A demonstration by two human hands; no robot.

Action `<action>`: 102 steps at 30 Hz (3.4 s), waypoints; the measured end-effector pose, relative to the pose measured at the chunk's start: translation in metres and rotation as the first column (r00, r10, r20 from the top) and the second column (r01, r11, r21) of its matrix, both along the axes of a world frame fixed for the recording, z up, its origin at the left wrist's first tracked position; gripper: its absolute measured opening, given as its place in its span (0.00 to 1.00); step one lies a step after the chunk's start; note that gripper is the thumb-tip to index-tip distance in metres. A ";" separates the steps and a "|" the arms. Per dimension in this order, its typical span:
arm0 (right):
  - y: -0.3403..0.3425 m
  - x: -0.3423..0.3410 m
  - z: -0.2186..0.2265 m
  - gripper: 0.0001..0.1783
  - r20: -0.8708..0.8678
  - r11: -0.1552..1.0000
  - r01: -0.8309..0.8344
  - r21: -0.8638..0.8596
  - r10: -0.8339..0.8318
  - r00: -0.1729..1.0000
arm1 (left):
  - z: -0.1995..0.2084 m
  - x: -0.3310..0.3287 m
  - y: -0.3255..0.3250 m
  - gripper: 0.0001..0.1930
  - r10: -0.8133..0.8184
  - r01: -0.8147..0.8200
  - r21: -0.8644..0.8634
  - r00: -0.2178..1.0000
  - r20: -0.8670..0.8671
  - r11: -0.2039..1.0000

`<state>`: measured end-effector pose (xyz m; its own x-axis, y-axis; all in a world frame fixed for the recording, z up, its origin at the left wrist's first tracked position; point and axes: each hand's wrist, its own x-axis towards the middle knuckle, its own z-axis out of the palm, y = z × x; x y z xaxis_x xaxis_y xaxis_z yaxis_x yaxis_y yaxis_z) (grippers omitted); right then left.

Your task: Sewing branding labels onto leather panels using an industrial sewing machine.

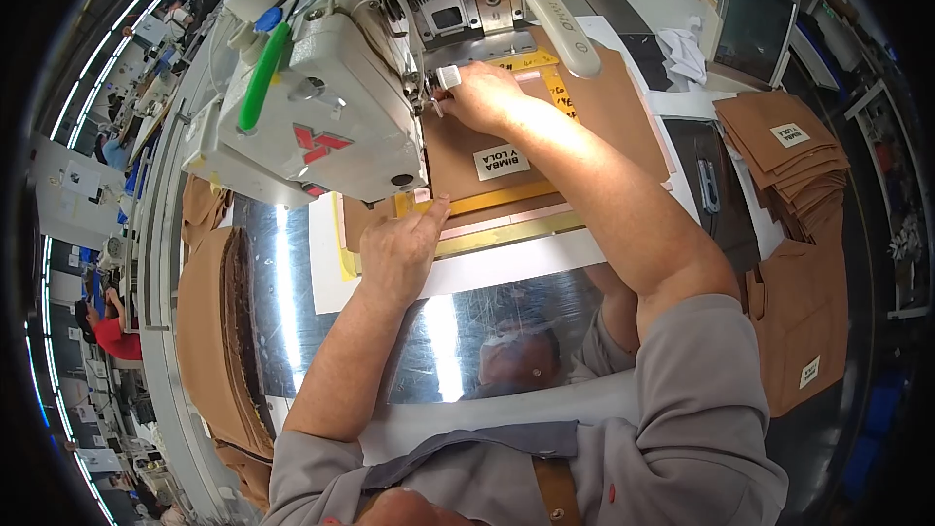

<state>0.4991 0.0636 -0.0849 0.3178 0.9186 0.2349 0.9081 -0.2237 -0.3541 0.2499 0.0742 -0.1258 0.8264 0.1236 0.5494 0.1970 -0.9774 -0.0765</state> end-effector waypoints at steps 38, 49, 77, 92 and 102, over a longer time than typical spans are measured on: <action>0.016 -0.002 -0.037 0.09 0.007 0.961 -0.119 0.248 0.121 0.993 | 0.016 0.005 -0.004 0.25 0.101 -0.121 -0.172 0.987 -0.122 0.978; 0.018 -0.002 -0.035 0.11 -0.088 0.980 -0.093 0.175 0.109 0.990 | 0.034 -0.014 0.022 0.24 0.054 -0.207 -0.538 0.957 -0.286 0.817; 0.014 0.006 -0.039 0.09 -0.058 0.958 -0.097 0.269 0.116 0.992 | -0.007 0.079 0.167 0.09 0.062 -0.083 -0.363 0.996 -0.071 0.928; 0.013 0.010 -0.040 0.14 0.026 0.960 -0.113 0.255 0.110 0.994 | -0.020 0.076 0.164 0.09 0.136 -0.063 0.528 0.986 -0.100 0.847; 0.005 -0.001 -0.037 0.15 0.113 0.949 -0.205 0.241 0.183 0.977 | 0.009 0.074 0.141 0.13 -0.362 0.325 0.370 0.932 0.032 0.870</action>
